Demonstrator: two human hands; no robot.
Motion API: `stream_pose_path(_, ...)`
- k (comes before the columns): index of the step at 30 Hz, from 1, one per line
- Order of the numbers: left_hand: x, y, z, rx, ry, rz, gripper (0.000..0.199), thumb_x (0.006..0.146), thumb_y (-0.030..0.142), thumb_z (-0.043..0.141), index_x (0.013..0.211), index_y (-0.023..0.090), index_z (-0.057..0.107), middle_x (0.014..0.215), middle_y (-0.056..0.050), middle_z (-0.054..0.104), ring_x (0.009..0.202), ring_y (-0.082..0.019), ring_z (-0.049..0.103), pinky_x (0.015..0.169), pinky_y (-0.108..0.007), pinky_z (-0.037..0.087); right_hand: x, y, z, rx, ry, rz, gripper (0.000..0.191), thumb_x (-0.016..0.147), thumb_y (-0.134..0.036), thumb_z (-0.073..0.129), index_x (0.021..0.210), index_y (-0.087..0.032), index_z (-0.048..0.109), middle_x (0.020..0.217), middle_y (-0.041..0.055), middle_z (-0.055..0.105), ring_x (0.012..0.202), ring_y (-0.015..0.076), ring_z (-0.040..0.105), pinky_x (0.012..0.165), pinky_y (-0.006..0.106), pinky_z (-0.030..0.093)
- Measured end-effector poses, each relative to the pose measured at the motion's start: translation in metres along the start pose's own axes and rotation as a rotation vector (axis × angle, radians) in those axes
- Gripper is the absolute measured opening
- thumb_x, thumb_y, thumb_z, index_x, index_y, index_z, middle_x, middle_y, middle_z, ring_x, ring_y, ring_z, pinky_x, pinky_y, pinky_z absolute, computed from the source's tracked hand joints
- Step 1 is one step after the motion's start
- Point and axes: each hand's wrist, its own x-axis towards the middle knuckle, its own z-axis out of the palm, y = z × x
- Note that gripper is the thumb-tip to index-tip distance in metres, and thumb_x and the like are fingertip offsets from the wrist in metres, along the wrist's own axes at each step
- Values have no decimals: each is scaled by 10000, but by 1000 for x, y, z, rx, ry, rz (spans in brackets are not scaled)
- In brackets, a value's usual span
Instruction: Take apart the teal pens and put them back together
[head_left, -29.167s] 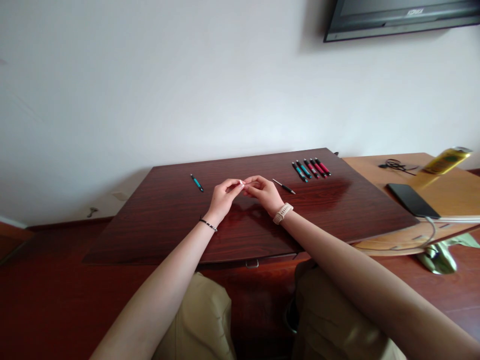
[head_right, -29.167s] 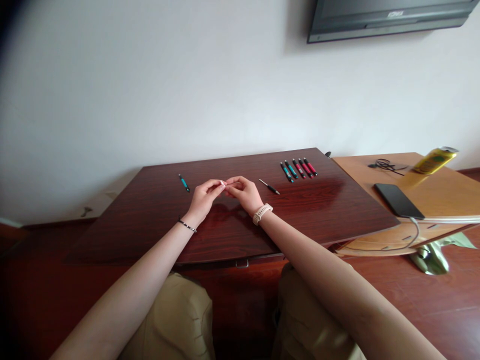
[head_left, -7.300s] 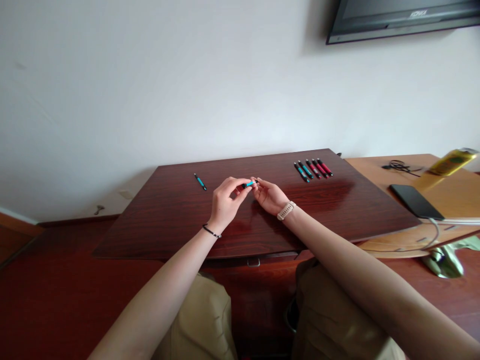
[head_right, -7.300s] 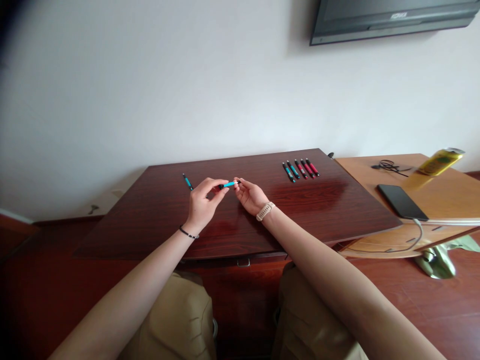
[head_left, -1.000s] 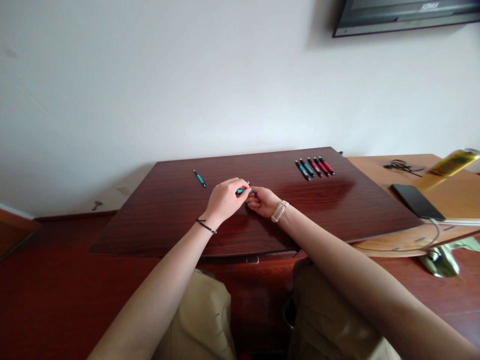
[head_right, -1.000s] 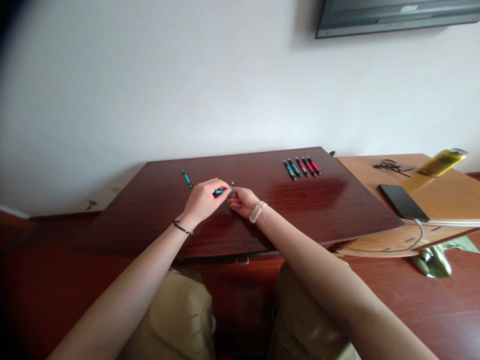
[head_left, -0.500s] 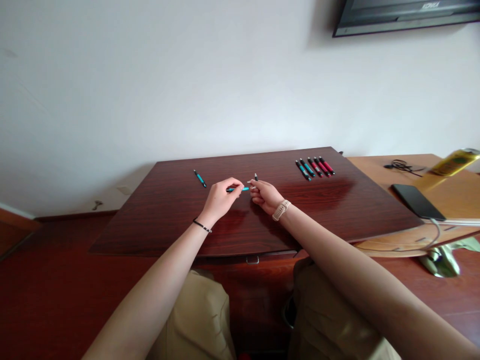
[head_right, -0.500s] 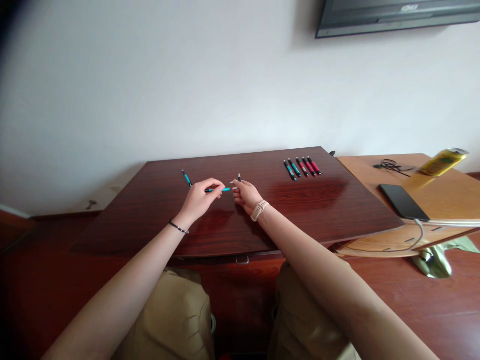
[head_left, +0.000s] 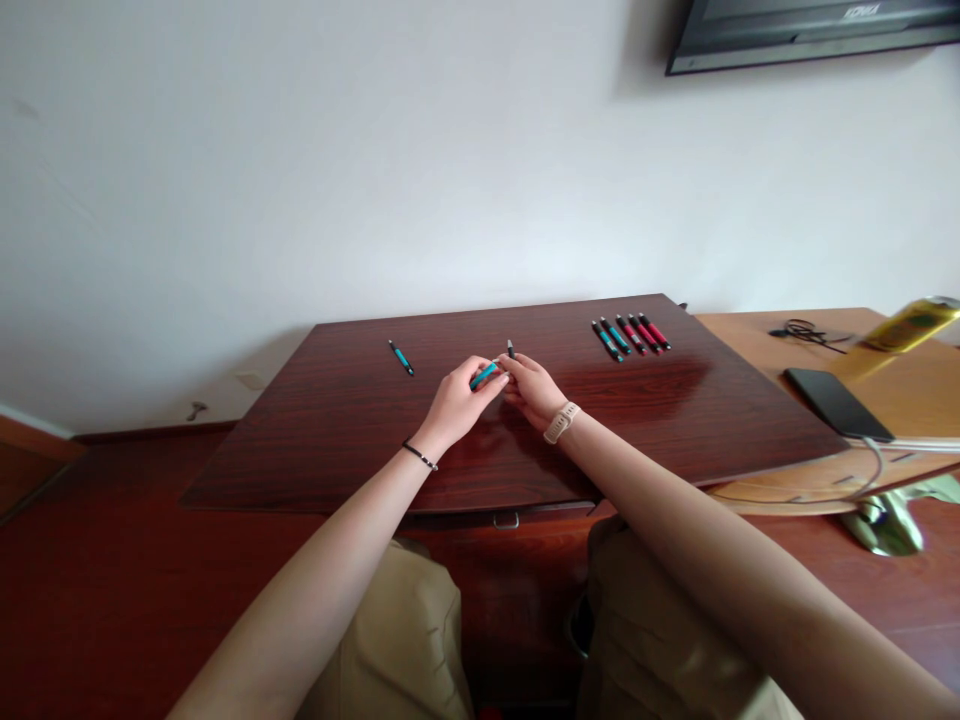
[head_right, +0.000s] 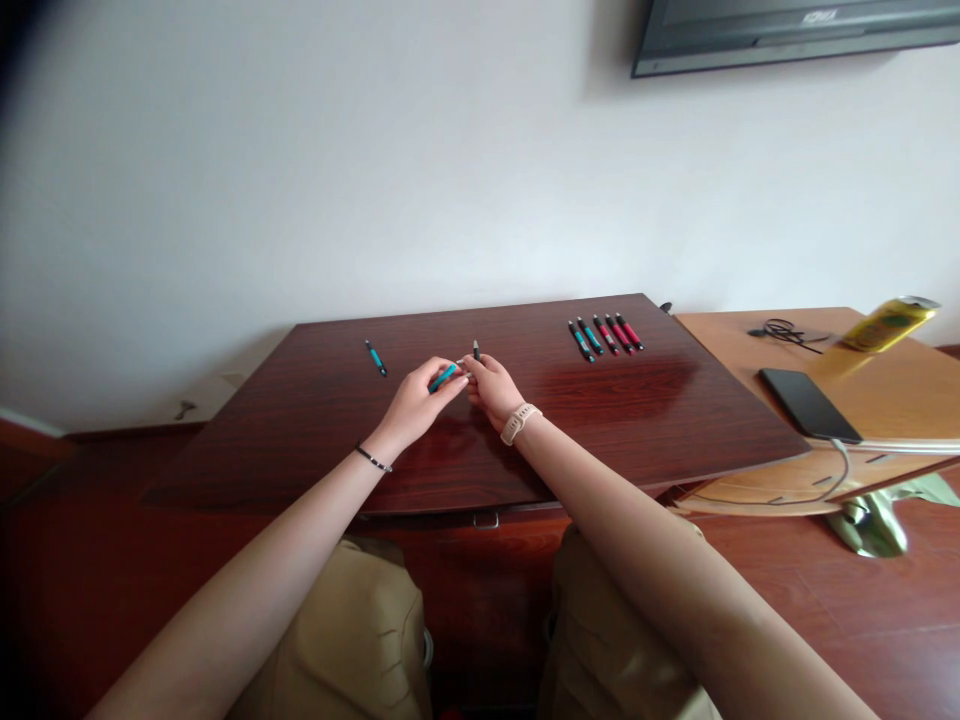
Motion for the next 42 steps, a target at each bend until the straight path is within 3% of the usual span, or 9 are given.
stream_pose_path(4, 0, -7, 7, 100, 67, 37, 166, 973, 385, 676, 992, 222, 695, 977, -42, 755, 871, -206, 670, 813, -294, 459, -2, 3, 4, -35, -4, -16, 374, 853, -441, 817, 886, -222, 516, 618, -113, 398, 489, 44, 288, 444, 164, 172)
stream_pose_path(8, 1, -12, 7, 137, 60, 52, 154, 986, 368, 656, 993, 220, 699, 990, -54, 764, 884, -211, 676, 829, -291, 462, -3, 4, 5, -79, -1, -39, 367, 888, -463, 788, 907, -234, 502, 622, -113, 401, 485, 48, 296, 447, 162, 178)
stream_pose_path(21, 1, -14, 7, 36, 37, 21, 203, 1025, 396, 635, 1046, 211, 717, 1003, -66, 775, 892, -216, 696, 839, -295, 496, -1, 6, 5, -179, 50, -109, 328, 946, -495, 729, 928, -236, 528, 622, -103, 417, 485, 60, 336, 442, 171, 225)
stream_pose_path(32, 4, -20, 3, 41, 130, 19, 213, 1051, 384, 590, 1006, 198, 683, 998, -78, 759, 951, -221, 699, 893, -306, 494, -3, 4, 5, -217, 35, -184, 331, 933, -498, 733, 935, -234, 533, 774, -56, 595, 518, 54, 359, 440, 179, 239)
stream_pose_path(42, 6, -26, 5, -53, 166, 41, 203, 1041, 387, 620, 1004, 195, 675, 1043, -88, 783, 1016, -239, 735, 921, -334, 521, 1, 7, 0, -272, -16, -229, 481, 833, -639, 806, 945, -229, 582, 869, -4, 705, 524, 59, 347, 438, 211, 258)
